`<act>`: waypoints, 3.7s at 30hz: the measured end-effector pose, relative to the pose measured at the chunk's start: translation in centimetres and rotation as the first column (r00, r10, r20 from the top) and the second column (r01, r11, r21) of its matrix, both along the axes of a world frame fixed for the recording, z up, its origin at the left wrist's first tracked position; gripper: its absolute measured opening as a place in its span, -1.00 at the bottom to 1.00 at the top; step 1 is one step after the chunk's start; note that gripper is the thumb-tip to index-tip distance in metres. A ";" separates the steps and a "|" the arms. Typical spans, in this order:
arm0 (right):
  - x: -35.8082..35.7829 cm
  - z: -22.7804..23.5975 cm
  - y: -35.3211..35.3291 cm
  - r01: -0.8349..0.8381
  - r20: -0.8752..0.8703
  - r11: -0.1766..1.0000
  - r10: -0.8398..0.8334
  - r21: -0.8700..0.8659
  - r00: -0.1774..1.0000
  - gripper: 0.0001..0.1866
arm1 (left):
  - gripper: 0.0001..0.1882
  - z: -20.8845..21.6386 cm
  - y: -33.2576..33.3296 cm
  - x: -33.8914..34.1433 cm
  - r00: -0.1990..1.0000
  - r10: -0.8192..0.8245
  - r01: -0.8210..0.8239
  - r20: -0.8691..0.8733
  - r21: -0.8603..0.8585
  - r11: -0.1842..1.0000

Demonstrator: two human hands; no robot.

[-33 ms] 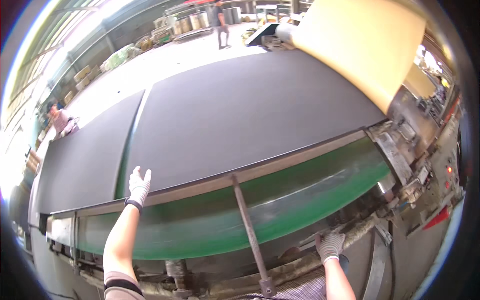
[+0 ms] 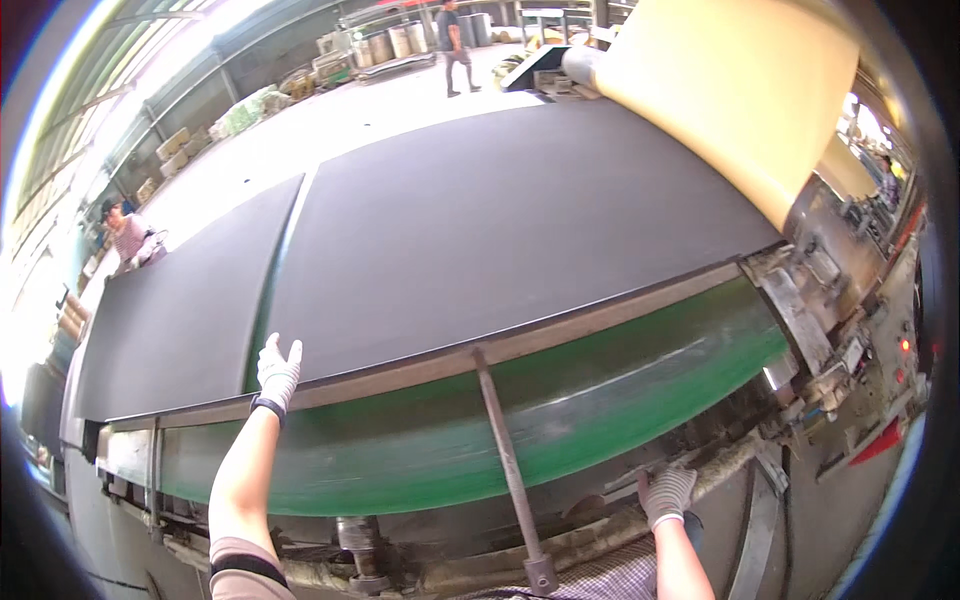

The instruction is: Guiding and aligning sheets of dark flexible material along a manufacturing conveyor line.

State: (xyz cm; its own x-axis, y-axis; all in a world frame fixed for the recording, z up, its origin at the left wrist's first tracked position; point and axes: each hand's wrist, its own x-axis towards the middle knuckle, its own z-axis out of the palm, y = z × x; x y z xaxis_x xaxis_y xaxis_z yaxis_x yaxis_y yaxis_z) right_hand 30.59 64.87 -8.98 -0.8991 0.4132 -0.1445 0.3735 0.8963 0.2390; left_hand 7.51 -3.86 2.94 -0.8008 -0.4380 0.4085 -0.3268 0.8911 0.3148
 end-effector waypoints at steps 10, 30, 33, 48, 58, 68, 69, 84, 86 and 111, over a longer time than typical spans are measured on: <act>-1.1 -0.1 0.5 0.082 0.145 0.995 -0.074 -0.054 0.987 -0.52 | -0.50 1.4 -2.3 2.6 0.940 0.141 -0.110 0.310 -0.116 0.987; -0.9 2.8 -0.8 -0.017 -0.014 0.990 0.015 -0.141 1.000 -0.58 | -0.68 2.0 0.2 1.0 0.987 -0.149 0.117 -0.062 -0.362 0.925; -1.1 1.6 -0.6 0.030 0.007 0.993 -0.029 -0.113 1.000 -0.62 | -0.69 -0.1 -3.9 1.5 0.928 0.065 0.048 0.368 -0.292 0.955; -1.1 1.9 0.0 0.043 0.070 0.989 -0.033 -0.142 0.997 -0.57 | -0.86 0.2 14.7 0.0 0.845 -0.505 0.527 -0.177 0.110 0.843; -0.4 0.7 -0.1 -0.058 -0.125 0.985 0.037 -0.164 0.991 -0.67 | -0.82 -0.9 -4.0 1.9 0.949 0.006 0.049 0.315 -0.167 0.985; -1.1 2.3 -0.6 -0.019 -0.037 0.972 0.011 -0.233 0.999 -0.56 | -0.75 -0.2 11.8 -1.3 0.896 -0.381 0.428 0.227 -0.215 0.878; -1.6 3.1 -1.0 -0.004 0.007 0.965 0.006 -0.263 1.000 -0.55 | -0.75 -0.2 12.5 -1.5 0.878 -0.437 0.472 0.196 -0.207 0.857; -0.7 3.6 -0.8 -0.072 -0.072 0.976 0.058 -0.203 0.996 -0.63 | -0.64 -2.5 -11.4 -5.2 0.965 -0.240 0.159 0.106 0.490 0.857; -0.4 3.3 -0.5 -0.036 -0.011 0.985 0.034 -0.168 0.999 -0.61 | -0.75 -3.0 -6.2 -2.8 0.927 -0.222 0.186 0.303 0.143 0.972; -1.3 1.8 -0.9 0.054 0.074 0.992 -0.045 -0.118 0.996 -0.46 | -0.38 1.9 17.2 -2.4 0.760 -0.647 0.650 -0.066 0.067 0.757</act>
State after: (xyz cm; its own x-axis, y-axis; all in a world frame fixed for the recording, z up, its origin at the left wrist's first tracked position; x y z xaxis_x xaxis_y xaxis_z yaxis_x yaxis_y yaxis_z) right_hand 29.32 63.99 -7.15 -0.8637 0.4329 -0.2580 0.4043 0.9008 0.1583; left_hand 5.09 13.34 4.87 -0.8905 0.1485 0.4301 0.3334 0.8562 0.3947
